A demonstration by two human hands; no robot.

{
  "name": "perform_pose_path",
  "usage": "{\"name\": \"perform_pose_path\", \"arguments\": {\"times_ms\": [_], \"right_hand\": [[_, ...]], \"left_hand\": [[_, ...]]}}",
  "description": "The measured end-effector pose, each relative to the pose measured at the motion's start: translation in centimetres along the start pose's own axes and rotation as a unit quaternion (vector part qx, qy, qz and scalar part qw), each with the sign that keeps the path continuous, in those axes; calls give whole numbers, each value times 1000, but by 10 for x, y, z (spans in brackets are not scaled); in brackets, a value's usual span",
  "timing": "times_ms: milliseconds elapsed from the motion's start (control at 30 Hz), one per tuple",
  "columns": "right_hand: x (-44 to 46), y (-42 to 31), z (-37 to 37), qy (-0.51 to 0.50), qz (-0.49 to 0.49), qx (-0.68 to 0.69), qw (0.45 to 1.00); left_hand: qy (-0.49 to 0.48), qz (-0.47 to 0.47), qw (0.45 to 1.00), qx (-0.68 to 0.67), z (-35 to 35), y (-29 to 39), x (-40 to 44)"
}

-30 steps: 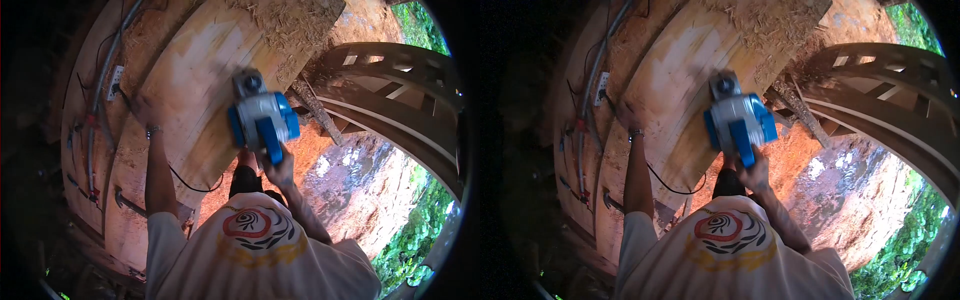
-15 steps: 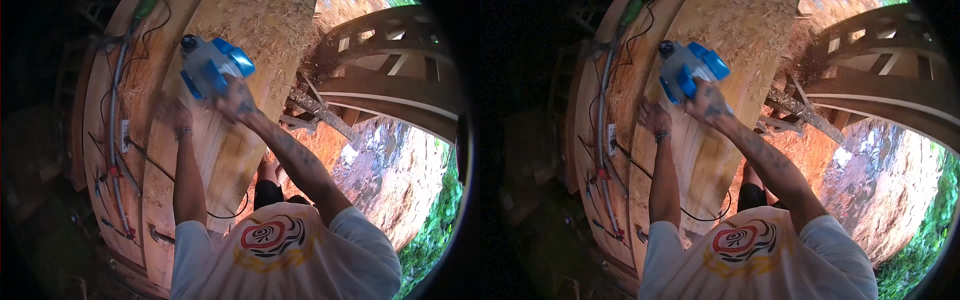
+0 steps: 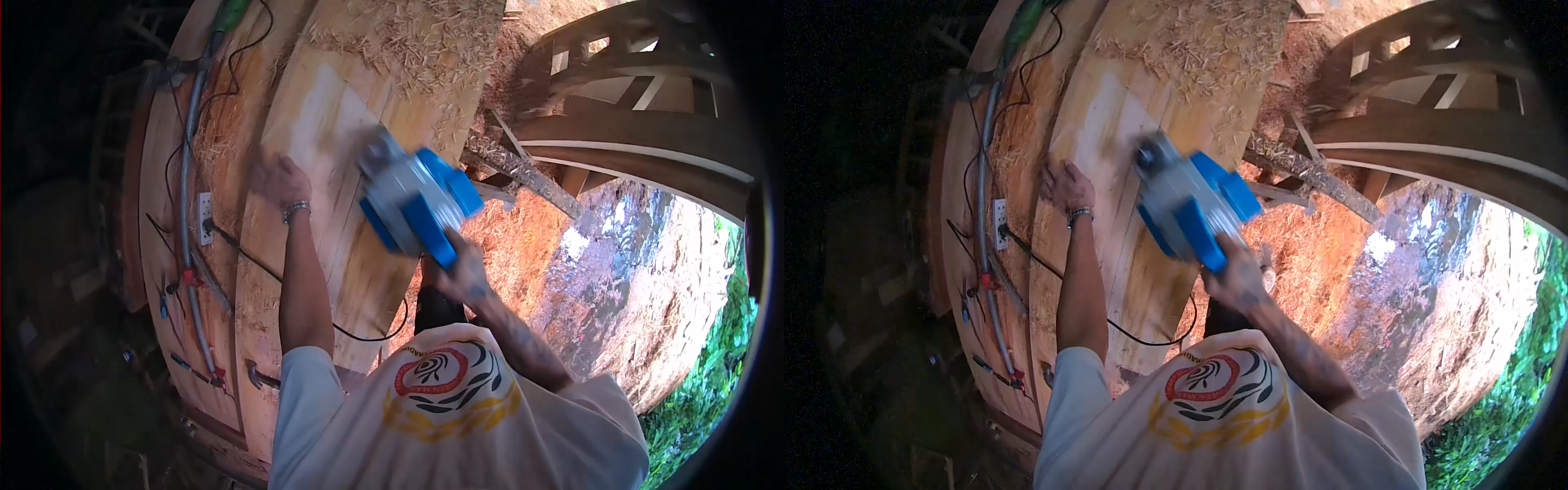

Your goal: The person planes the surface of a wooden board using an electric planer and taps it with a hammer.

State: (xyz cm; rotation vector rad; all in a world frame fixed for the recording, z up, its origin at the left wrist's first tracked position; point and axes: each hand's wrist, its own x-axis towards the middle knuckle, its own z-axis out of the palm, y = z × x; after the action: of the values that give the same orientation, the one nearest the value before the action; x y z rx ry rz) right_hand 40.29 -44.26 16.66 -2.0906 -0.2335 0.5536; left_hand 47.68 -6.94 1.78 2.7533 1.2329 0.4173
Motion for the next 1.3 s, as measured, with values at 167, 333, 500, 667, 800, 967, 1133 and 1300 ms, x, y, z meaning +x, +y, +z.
{"name": "perform_pose_path", "arguments": {"times_ms": [167, 333, 500, 667, 800, 967, 1133, 1300], "right_hand": [[-23, 6, -1, 5, 40, 33, 999], [105, -28, 26, 41, -17, -37, 998], [247, -95, 41, 75, -121, 44, 989], [296, -95, 59, 103, -174, 30, 979], [182, -48, 36, 97, -118, -40, 987], [-17, 9, -9, 64, 34, -2, 997], [-19, 6, -13, 80, 36, 17, 996], [114, -25, -8, 114, -65, -26, 991]], "left_hand": [[6, 13, 1000, -21, -7, 6, -1], [-7, -3, 1000, 2, -8, 9, 1], [16, 17, 999, -26, -3, 1, 1], [6, 10, 999, -38, -11, 5, 2], [13, 6, 1000, -21, -7, 4, -1], [19, 2, 1000, -24, 1, 1, 0], [23, 3, 1000, -15, 0, 3, 1], [19, 2, 1000, -4, -3, 3, 1]]}}
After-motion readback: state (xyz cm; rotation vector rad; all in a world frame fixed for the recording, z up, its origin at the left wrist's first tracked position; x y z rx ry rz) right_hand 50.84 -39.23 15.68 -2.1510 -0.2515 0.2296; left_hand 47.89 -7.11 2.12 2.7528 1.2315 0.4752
